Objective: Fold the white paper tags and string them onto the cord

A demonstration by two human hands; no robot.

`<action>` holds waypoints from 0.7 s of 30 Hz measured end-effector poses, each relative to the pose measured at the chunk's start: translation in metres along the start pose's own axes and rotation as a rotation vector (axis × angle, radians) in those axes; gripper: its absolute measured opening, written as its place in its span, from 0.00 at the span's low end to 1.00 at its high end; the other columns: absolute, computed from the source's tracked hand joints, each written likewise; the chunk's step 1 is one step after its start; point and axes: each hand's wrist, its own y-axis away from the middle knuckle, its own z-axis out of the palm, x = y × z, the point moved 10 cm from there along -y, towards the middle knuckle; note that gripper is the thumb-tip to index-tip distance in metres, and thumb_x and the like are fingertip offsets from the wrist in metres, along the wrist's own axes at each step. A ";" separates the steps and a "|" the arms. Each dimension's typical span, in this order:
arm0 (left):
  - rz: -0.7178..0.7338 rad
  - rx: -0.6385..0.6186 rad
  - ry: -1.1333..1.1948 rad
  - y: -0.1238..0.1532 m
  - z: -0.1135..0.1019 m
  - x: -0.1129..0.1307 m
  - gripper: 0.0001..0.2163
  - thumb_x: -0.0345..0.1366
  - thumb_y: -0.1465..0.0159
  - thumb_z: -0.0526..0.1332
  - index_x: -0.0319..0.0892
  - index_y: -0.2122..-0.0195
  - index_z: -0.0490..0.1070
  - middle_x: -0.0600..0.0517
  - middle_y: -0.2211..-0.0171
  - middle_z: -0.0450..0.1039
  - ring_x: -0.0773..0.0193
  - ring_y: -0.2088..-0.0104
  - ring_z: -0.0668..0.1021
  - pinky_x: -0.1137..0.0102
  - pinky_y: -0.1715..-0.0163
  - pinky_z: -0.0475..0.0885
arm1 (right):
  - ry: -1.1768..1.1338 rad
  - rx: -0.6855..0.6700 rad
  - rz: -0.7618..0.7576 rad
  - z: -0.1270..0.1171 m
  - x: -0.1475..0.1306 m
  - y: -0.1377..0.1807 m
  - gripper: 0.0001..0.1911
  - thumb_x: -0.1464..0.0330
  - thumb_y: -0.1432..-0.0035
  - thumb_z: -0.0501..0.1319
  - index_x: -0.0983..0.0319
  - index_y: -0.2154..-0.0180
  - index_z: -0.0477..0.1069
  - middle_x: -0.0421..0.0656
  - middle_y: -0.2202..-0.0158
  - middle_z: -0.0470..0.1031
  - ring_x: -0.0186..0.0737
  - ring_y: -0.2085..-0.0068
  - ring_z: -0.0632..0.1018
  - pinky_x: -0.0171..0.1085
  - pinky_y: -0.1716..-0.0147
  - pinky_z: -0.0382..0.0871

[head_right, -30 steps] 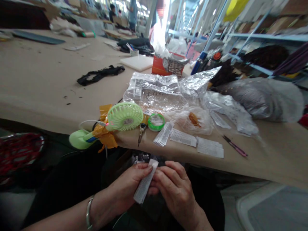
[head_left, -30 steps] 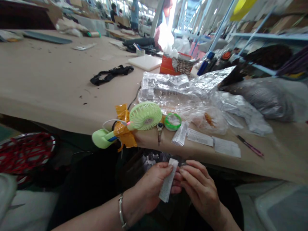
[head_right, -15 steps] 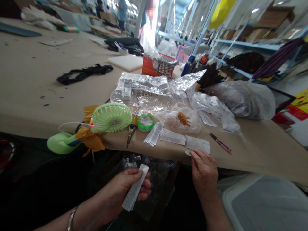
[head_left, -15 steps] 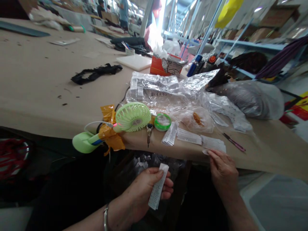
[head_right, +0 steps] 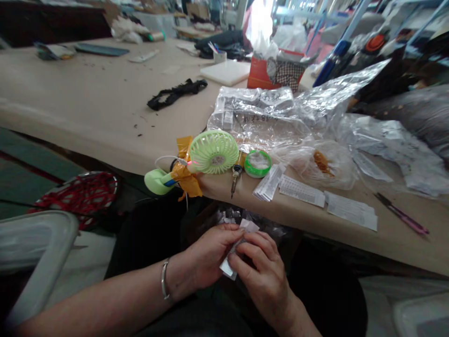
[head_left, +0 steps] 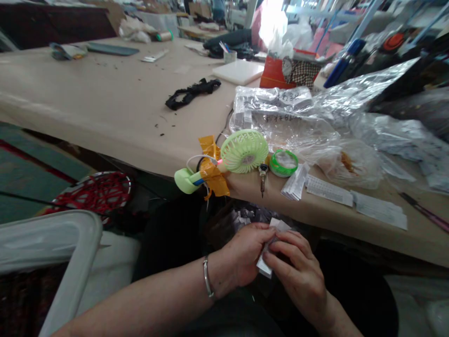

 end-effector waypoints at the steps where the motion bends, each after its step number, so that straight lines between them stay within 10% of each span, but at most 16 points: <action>1: 0.000 0.019 0.013 0.000 -0.003 0.001 0.02 0.27 0.46 0.63 0.35 0.75 0.71 0.54 0.79 0.68 0.73 0.80 0.70 0.78 0.80 0.59 | -0.008 -0.004 -0.004 0.002 0.001 0.001 0.13 0.78 0.43 0.62 0.57 0.60 0.77 0.41 0.64 0.79 0.41 0.53 0.76 0.47 0.48 0.69; 16: -0.006 0.005 -0.053 -0.004 -0.014 -0.004 0.05 0.31 0.40 0.62 0.36 0.72 0.69 0.54 0.78 0.69 0.73 0.80 0.71 0.78 0.79 0.64 | -0.128 -0.073 0.007 0.002 0.003 0.008 0.19 0.77 0.44 0.63 0.59 0.51 0.71 0.43 0.59 0.80 0.44 0.50 0.76 0.49 0.47 0.69; 21: -0.136 -0.215 -0.280 0.006 0.001 -0.013 0.13 0.44 0.39 0.61 0.37 0.65 0.71 0.52 0.78 0.71 0.68 0.81 0.74 0.74 0.79 0.69 | -0.434 0.128 0.474 -0.011 0.061 0.031 0.20 0.72 0.43 0.62 0.57 0.48 0.68 0.46 0.56 0.77 0.43 0.52 0.78 0.43 0.55 0.75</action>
